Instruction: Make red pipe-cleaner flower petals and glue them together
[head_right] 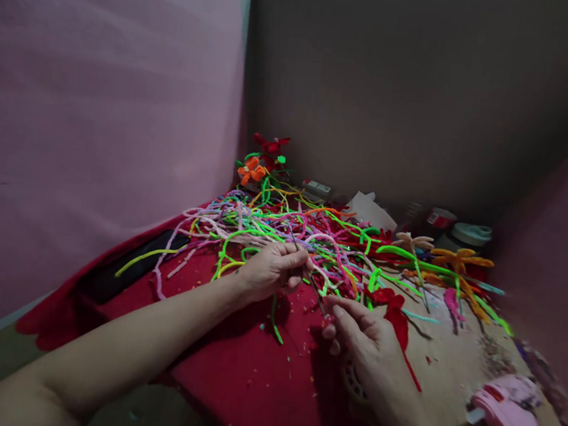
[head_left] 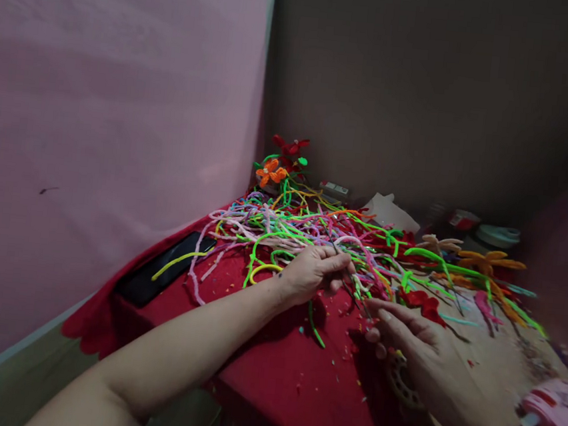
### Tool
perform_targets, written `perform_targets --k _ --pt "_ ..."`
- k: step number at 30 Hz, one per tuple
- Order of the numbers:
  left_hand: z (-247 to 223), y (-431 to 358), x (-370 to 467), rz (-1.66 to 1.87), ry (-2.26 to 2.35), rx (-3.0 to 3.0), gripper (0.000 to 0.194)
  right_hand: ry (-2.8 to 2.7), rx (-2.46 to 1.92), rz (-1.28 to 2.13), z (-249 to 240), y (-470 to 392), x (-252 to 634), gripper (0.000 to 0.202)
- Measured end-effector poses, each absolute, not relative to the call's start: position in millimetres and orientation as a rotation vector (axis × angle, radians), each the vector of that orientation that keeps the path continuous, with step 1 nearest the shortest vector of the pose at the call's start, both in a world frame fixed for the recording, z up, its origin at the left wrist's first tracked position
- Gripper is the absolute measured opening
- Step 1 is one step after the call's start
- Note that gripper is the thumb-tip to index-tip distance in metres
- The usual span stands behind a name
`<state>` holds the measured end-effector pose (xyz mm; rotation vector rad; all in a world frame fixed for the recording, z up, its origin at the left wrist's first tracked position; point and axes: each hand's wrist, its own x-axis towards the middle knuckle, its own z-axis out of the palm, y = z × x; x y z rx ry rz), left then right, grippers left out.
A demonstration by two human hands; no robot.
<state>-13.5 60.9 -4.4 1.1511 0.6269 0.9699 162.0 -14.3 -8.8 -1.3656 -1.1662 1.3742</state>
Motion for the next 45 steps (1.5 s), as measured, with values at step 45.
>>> perform_targets --k 45 --pt "47.0 49.8 40.0 0.94 0.569 1.217 0.016 -1.325 -1.082 0.945 -8.3 -18.2 180.7 0.025"
